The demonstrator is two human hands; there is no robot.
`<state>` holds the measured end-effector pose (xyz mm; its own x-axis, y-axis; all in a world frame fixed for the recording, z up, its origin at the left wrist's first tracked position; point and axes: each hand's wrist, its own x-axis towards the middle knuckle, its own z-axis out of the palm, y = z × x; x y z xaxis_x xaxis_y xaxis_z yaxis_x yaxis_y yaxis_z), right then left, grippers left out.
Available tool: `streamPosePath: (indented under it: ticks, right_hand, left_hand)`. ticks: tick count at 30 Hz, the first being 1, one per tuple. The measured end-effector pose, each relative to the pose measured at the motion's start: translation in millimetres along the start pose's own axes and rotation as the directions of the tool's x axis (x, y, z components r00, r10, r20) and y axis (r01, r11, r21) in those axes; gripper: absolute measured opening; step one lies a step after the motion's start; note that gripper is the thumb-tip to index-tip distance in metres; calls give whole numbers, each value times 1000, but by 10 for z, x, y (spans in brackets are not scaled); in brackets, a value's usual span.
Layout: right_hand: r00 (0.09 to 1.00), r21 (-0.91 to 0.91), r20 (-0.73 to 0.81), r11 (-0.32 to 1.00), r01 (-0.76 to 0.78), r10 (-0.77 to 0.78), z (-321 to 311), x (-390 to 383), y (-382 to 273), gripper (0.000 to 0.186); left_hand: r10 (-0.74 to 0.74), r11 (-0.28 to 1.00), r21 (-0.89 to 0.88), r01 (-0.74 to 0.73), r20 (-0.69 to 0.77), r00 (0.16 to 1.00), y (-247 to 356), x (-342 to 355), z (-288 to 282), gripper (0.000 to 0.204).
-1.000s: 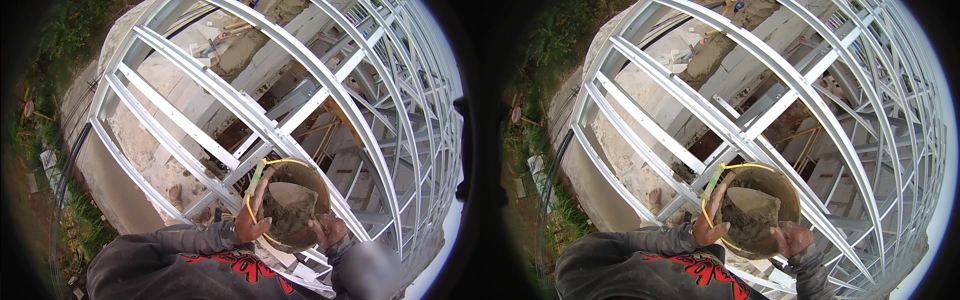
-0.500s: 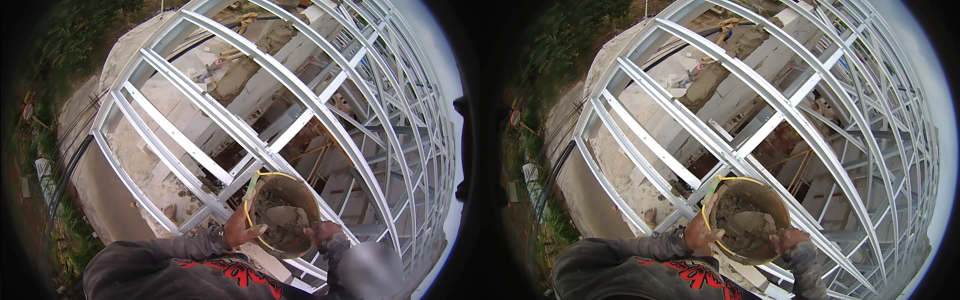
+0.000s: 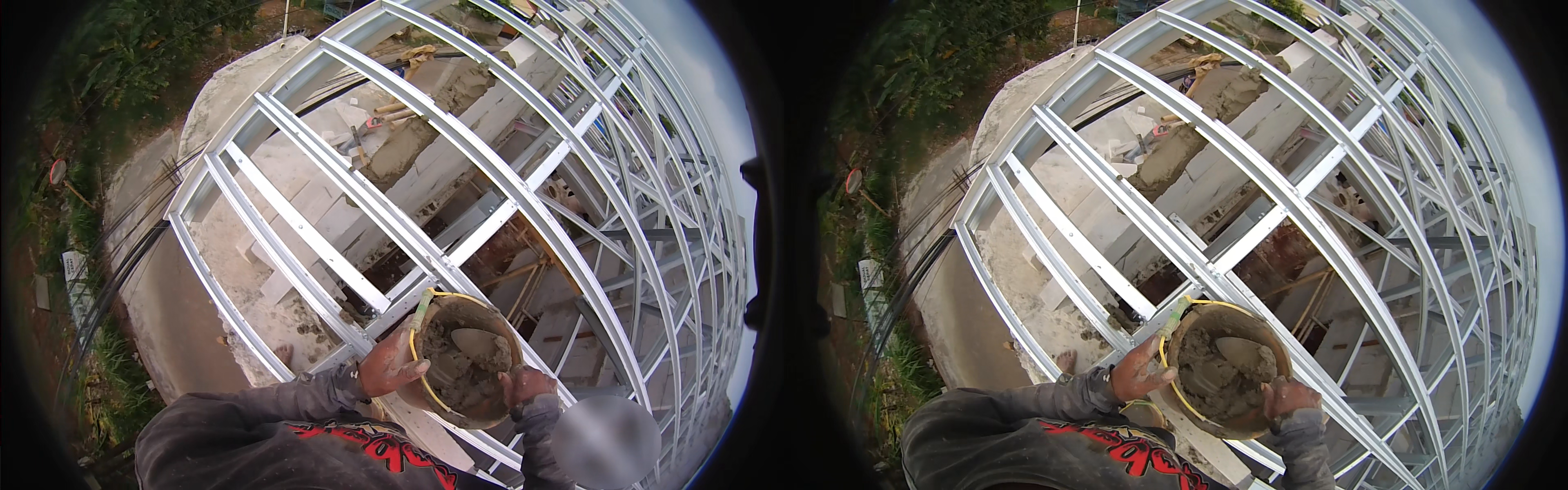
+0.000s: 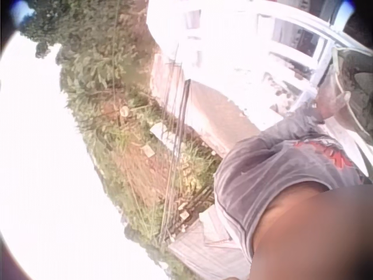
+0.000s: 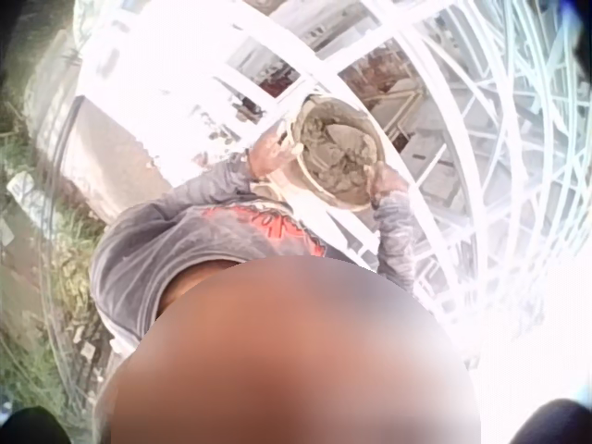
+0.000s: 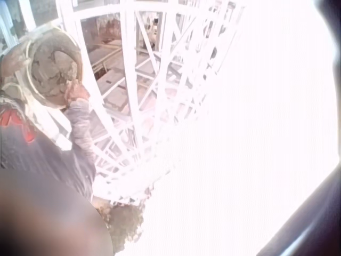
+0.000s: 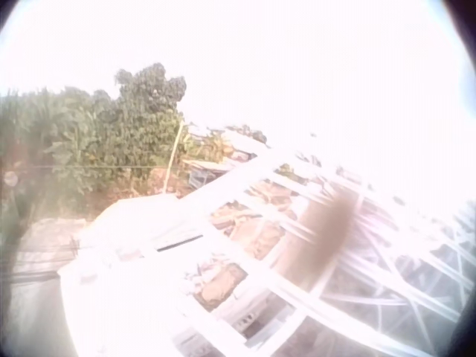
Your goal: The person scoops cement from a bucket with a trowel and applies it to the joints of a metal roof frame. They repeatedly smooth the cement along the frame's seams.
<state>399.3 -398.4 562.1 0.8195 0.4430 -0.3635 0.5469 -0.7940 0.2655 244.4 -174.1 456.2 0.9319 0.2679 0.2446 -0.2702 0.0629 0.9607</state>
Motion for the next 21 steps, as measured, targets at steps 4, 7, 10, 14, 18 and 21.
streamPosePath:
  ticks: [4, 7, 10, 14, 18, 21]
  right_hand:
    - [899, -26, 296, 938, 344, -322, 7, 73, -97, 38]
    - [920, -54, 253, 945, 322, -299, -58, 100, -67, 40]
    - [966, -27, 199, 984, 177, -168, -102, 88, -11, 44]
    - [922, 154, 301, 967, 204, -242, -110, 98, 3, 46]
    - [936, -16, 317, 986, 164, -151, -132, 109, 9, 41]
    - [985, -44, 156, 995, 88, -80, -155, 126, 3, 39]
  left_hand:
    - [59, 996, 68, -56, -54, 997, -69, 13, 170, 68]
    - [71, 996, 58, -69, -29, 997, -132, 0, 165, 71]
    - [57, 997, 56, -54, -41, 998, -130, -19, 167, 69]
    - [93, 992, 88, -89, -49, 994, -26, 18, 165, 67]
    - [82, 996, -24, -83, -32, 996, 69, 38, 126, 65]
    - [63, 996, -53, -65, -37, 997, 50, 32, 126, 66]
